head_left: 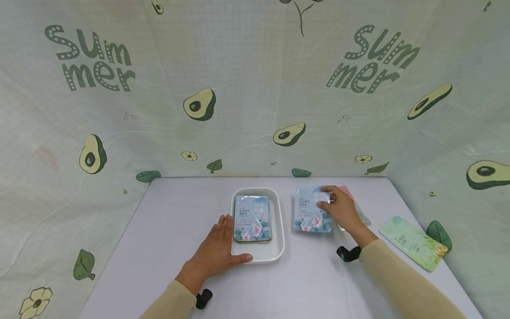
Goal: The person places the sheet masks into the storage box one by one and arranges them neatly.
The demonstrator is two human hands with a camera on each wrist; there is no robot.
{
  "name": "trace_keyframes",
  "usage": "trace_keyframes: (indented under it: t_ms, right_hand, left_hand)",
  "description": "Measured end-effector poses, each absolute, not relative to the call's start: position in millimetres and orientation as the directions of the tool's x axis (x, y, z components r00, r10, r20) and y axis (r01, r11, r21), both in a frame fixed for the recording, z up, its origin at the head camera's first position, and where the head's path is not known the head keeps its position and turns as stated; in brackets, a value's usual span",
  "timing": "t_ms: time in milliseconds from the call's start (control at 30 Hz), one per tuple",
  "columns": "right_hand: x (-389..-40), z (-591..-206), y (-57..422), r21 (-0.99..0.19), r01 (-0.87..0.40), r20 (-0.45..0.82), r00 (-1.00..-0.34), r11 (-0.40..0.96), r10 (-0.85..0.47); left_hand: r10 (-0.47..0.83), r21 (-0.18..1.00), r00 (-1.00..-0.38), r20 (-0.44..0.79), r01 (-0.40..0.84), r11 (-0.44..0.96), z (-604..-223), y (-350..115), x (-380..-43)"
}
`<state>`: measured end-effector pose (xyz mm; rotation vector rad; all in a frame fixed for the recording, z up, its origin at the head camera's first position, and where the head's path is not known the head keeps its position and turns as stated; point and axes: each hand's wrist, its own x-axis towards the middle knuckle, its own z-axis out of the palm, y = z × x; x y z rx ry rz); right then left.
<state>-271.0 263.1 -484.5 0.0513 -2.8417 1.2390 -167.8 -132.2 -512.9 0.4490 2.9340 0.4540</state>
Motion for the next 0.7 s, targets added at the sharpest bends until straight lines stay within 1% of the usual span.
trace_keyframes:
  t_ms: [200,400,533,700]
  right_hand:
    - [-270.2,-469.3,261.4,-0.762,-0.079,0.090,-0.996,0.643,-0.016]
    - [-269.3,-451.8,252.0,-0.822,-0.081,0.077,-0.997,0.563,-0.030]
    - [-270.7,-445.1,233.5,-0.863,-0.065,0.057,-0.998,0.501,-0.031]
    - [-271.7,-447.2,199.3,-0.891,-0.045,0.025,-0.998,0.453,-0.051]
  left_hand:
    - [0.316,0.319,-0.944,-0.092,0.273,0.908,-513.6,-130.9,-168.4]
    - [0.316,0.322,-0.944,-0.098,0.270,0.907,-512.6,-130.8,-167.4]
    - [0.315,0.319,-0.944,-0.097,0.270,0.909,-511.2,-131.5,-166.5]
    - [0.309,0.303,-0.945,-0.107,0.265,0.915,-509.1,-131.7,-166.5]
